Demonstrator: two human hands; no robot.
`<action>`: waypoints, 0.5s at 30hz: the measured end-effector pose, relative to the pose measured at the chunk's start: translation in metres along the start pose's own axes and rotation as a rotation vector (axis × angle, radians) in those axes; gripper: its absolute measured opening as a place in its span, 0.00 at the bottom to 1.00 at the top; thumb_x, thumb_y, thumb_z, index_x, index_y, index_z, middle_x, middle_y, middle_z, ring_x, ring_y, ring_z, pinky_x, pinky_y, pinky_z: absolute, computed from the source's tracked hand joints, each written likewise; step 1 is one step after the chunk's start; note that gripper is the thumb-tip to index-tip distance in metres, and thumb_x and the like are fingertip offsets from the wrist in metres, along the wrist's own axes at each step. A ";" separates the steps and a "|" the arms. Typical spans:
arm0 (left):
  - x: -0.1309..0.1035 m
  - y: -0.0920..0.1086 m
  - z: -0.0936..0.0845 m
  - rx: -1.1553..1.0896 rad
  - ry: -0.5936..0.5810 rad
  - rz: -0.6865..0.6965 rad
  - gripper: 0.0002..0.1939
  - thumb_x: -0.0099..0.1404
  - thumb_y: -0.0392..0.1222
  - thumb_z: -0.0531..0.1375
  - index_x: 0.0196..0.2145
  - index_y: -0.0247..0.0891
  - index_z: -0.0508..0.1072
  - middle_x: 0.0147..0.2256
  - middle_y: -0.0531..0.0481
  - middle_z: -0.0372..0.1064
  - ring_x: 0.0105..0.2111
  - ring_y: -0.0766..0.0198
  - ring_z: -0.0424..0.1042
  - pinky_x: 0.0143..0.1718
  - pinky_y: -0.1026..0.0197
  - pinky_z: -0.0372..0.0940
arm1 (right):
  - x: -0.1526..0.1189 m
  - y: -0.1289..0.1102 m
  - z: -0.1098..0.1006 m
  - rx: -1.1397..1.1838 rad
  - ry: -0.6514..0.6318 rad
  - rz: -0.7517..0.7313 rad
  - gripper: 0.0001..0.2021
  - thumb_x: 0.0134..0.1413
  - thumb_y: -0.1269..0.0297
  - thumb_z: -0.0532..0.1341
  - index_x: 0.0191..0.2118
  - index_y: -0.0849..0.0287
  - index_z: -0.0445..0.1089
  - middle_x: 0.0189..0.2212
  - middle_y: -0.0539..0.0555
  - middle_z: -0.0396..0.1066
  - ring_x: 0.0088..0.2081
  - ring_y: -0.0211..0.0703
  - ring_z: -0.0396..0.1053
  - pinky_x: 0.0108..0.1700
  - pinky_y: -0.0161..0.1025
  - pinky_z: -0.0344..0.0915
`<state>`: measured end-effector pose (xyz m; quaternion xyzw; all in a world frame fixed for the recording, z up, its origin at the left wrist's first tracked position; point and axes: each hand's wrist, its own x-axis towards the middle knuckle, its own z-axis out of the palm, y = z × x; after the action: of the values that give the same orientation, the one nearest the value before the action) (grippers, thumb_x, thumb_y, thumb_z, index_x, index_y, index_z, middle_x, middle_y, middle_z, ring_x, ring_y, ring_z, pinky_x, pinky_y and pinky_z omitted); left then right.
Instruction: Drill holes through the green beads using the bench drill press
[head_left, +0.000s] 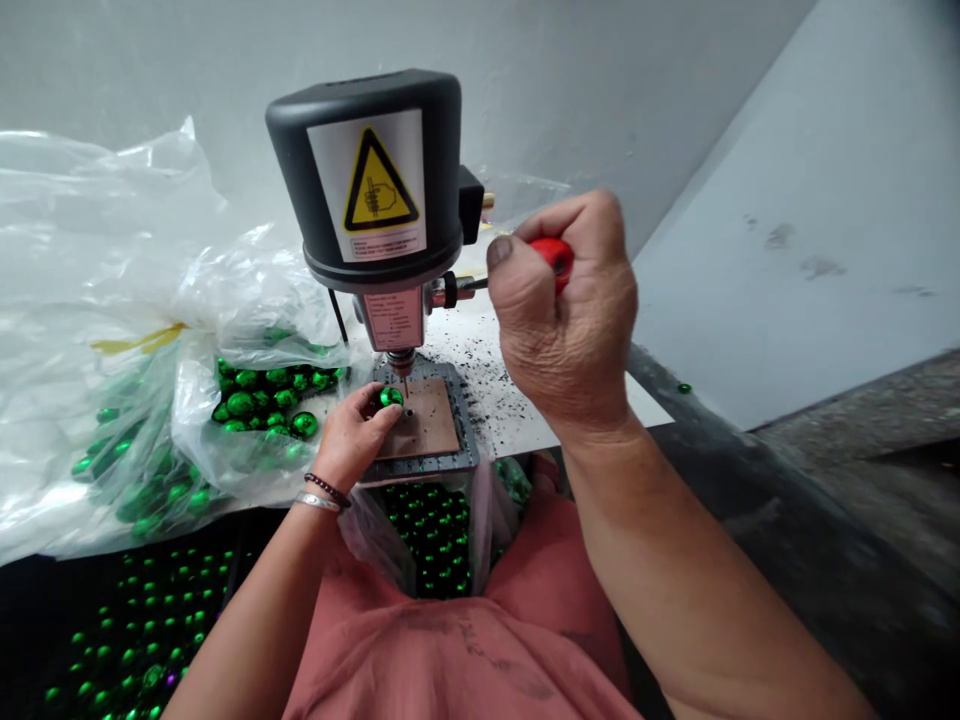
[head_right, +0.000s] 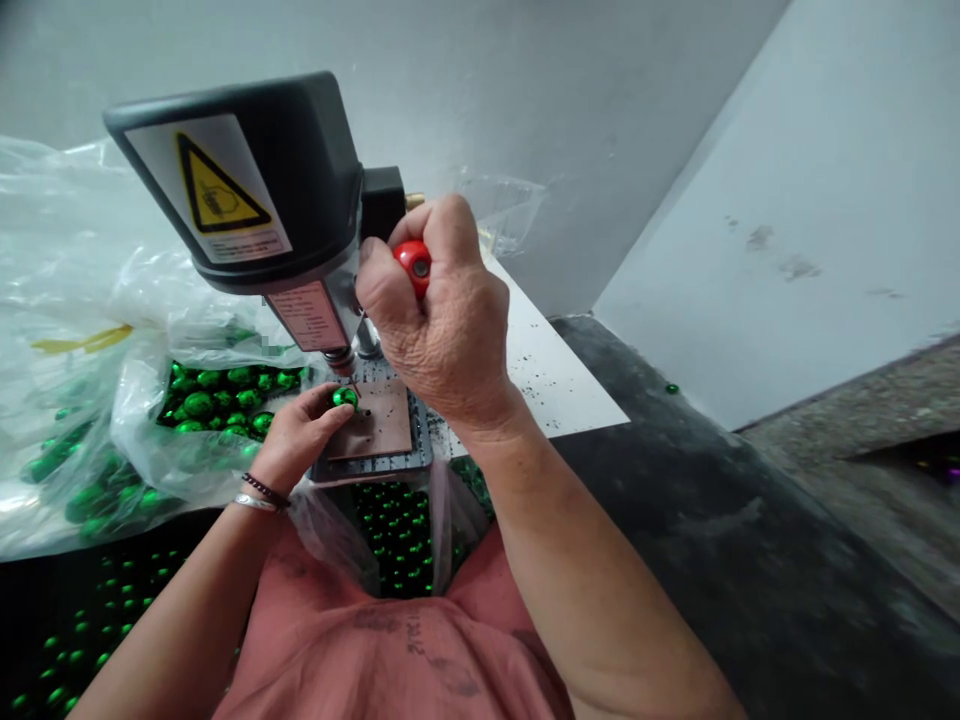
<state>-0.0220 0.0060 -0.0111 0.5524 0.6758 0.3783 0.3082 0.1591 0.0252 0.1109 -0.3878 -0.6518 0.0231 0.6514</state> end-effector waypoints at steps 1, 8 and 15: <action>0.000 0.001 0.000 0.022 -0.012 0.007 0.23 0.54 0.47 0.60 0.46 0.37 0.72 0.37 0.47 0.74 0.37 0.61 0.71 0.40 0.61 0.65 | 0.000 0.000 0.000 -0.011 -0.001 -0.001 0.10 0.56 0.58 0.53 0.30 0.58 0.56 0.21 0.43 0.52 0.22 0.25 0.51 0.26 0.28 0.58; 0.000 0.008 0.005 0.142 -0.040 -0.010 0.22 0.54 0.46 0.60 0.47 0.38 0.73 0.32 0.51 0.74 0.34 0.62 0.71 0.37 0.63 0.64 | 0.000 0.003 -0.001 -0.051 -0.061 -0.002 0.11 0.59 0.55 0.49 0.32 0.57 0.55 0.25 0.45 0.53 0.27 0.26 0.58 0.31 0.29 0.61; 0.002 0.016 0.010 0.257 -0.032 0.052 0.21 0.53 0.43 0.61 0.45 0.37 0.74 0.36 0.50 0.74 0.35 0.62 0.70 0.40 0.62 0.63 | 0.000 0.002 -0.002 -0.035 -0.027 -0.026 0.09 0.57 0.59 0.52 0.31 0.58 0.56 0.23 0.44 0.53 0.23 0.24 0.53 0.30 0.27 0.60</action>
<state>-0.0061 0.0110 -0.0028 0.6107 0.6991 0.2875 0.2357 0.1616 0.0254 0.1105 -0.3902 -0.6657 0.0086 0.6360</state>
